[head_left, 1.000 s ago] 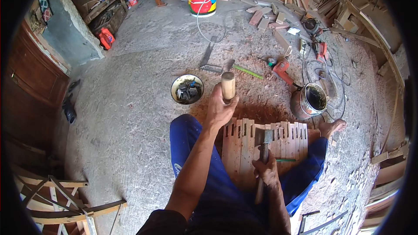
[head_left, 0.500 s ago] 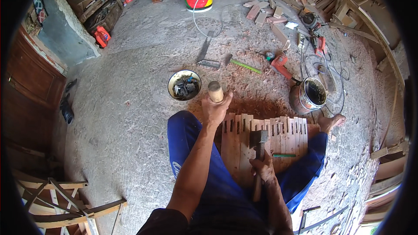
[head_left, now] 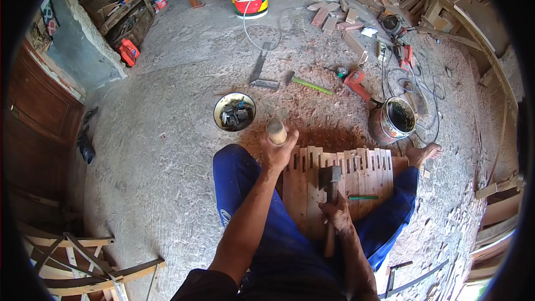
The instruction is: The person chisels a piece of wood using an axe and a wooden mallet while sitting on the floor. They strike the back of the axe blade with the mallet to carve the wood.
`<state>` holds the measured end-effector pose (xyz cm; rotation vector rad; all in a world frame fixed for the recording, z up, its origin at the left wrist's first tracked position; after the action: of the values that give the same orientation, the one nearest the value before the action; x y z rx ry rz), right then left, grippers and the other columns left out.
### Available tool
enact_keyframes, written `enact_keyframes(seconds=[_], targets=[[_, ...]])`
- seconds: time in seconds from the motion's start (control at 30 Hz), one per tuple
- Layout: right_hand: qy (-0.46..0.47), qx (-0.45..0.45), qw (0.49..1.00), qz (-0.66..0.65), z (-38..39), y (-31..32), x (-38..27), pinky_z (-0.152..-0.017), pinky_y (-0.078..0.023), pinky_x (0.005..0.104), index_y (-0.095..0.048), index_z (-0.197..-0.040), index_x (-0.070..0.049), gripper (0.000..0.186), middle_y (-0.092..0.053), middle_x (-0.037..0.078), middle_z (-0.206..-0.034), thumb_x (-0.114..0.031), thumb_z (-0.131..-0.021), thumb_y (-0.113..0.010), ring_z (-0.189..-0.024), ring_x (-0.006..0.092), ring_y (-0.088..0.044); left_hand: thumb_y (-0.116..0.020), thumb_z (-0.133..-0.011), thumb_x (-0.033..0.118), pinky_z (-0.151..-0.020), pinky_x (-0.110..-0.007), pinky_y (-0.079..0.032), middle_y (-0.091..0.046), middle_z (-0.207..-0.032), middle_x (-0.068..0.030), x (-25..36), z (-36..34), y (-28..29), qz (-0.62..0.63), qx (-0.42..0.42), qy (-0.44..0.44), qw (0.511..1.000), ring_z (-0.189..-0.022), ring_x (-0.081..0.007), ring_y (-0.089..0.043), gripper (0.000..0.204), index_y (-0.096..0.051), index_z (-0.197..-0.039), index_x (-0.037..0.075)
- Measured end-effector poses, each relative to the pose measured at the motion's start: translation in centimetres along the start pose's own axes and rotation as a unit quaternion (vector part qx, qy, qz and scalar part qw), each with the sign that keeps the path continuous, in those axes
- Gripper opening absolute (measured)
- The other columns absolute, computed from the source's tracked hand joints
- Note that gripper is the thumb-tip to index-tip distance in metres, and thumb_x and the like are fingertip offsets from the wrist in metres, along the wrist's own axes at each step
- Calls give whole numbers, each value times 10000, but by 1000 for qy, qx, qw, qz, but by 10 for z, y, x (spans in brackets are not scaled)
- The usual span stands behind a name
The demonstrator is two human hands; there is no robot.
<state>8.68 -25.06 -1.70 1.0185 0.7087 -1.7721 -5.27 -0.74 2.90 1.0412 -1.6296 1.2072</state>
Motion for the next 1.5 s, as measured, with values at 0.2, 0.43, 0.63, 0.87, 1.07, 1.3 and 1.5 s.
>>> enact_keyframes(seconds=[0.2,0.43,0.63,0.87,1.07,1.3,1.5], targets=[[2,-2,1000,5,2,-2,-4,-446,-463,307,-503,-1300,-3,528,-581,58,-674,-115,-819,-691,-460,153,-544,-788,-821,54,-640,-282,-495,-632,-778,3,-3,11,1,-7,4,-15,1000,-694,-94,-603,179,-613,-856,62],[101,-11,979,175,15,-17,-89,-543,-512,358,-452,-1371,-3,576,-651,127,-737,-122,-857,-682,-561,216,-630,-778,-809,11,-619,-276,-497,-633,-773,2,3,12,2,-4,37,-31,999,-677,-96,-603,177,-614,-849,63],[244,-8,927,285,43,-43,-196,-608,-490,329,-470,-1413,-84,581,-576,34,-693,-63,-872,-680,-626,117,-552,-769,-789,-21,-615,-266,-502,-630,-762,-3,-11,19,2,26,13,19,999,-679,-96,-613,197,-600,-855,56],[252,-13,926,282,49,-40,-200,-611,-496,322,-483,-1395,-65,571,-602,41,-718,-49,-864,-692,-645,113,-577,-761,-804,-31,-596,-250,-496,-624,-760,-5,9,8,3,40,36,-16,998,-662,-82,-599,197,-591,-849,59],[208,-21,947,245,43,-34,-172,-607,-487,308,-486,-1372,-20,545,-608,32,-722,-47,-869,-696,-647,106,-580,-752,-809,-38,-585,-248,-486,-604,-762,1,10,9,3,48,29,-18,998,-652,-83,-584,195,-586,-846,58],[216,-20,947,237,44,-35,-166,-606,-488,308,-504,-1326,-17,505,-615,35,-731,-63,-868,-711,-650,118,-592,-742,-813,-42,-574,-253,-478,-603,-761,-4,8,7,4,61,23,-22,998,-649,-86,-584,194,-578,-852,55],[205,-27,951,231,45,-38,-164,-593,-487,306,-507,-1316,-20,496,-612,28,-727,-74,-871,-720,-640,117,-590,-756,-820,9,-562,-278,-478,-613,-761,-15,19,19,1,-18,85,-57,995,-633,-101,-590,186,-582,-856,61]])
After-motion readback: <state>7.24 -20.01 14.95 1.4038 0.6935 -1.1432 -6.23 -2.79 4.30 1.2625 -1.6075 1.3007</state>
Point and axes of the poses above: each hand's wrist, its own z-axis away from the middle knuckle, its own y-axis out of the back of the hand, x = y × z, the point moved 7 cm from there along -z, towards the middle knuckle
